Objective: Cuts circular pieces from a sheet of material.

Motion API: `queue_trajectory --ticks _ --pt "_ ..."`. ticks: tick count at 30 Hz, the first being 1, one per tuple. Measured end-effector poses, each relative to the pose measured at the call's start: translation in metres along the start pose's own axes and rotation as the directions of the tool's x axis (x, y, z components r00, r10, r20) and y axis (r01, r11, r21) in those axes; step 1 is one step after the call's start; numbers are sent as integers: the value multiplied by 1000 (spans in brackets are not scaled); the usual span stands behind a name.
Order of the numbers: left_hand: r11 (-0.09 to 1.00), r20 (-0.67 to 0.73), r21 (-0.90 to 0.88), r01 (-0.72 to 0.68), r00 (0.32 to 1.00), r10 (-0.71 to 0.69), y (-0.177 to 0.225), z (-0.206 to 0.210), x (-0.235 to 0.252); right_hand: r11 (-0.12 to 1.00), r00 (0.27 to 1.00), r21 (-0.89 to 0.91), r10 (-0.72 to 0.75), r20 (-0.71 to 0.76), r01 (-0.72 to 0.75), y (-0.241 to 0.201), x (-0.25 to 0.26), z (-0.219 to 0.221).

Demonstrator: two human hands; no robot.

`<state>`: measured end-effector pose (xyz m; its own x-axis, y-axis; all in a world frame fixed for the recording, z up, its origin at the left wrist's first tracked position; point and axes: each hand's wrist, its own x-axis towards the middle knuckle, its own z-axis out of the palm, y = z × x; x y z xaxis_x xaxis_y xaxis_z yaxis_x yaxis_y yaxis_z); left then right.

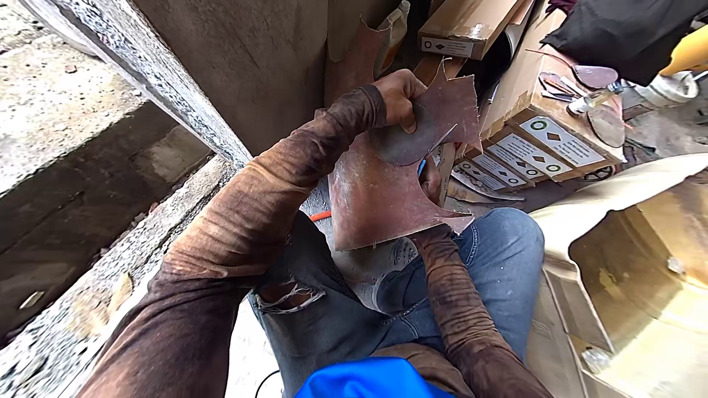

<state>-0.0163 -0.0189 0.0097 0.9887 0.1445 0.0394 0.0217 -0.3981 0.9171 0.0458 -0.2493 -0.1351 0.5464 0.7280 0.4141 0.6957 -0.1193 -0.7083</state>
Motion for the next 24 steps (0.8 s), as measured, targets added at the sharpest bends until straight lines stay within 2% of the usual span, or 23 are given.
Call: queue_trajectory --ticks 1,3,5,9,14,17,20,24 --pt "1000 0 4 2 1000 -2 0 -1 -1 998 1000 59 -31 5 31 4 3 0" --pt "1000 4 -7 0 1000 0 -2 -2 -2 947 990 291 -140 -18 140 24 15 4" --pt "1000 14 -26 -17 1000 17 -5 -3 -2 905 984 388 -173 -41 175 34 18 9" --pt "998 21 -57 -42 999 43 -8 -3 0 933 980 299 -190 -66 201 37 13 11" --pt "997 8 -51 -57 998 58 -13 -6 -2 921 992 377 -121 35 100 20 4 -1" --pt "998 23 -44 -42 999 43 -8 -7 -5 884 969 408 -248 -9 230 35 15 4" --pt "998 93 -55 -9 996 14 -1 -1 -7 923 964 294 -266 21 248 39 20 -1" --pt "998 91 -56 -20 996 25 2 -2 -7 878 946 378 -325 18 294 38 26 -4"
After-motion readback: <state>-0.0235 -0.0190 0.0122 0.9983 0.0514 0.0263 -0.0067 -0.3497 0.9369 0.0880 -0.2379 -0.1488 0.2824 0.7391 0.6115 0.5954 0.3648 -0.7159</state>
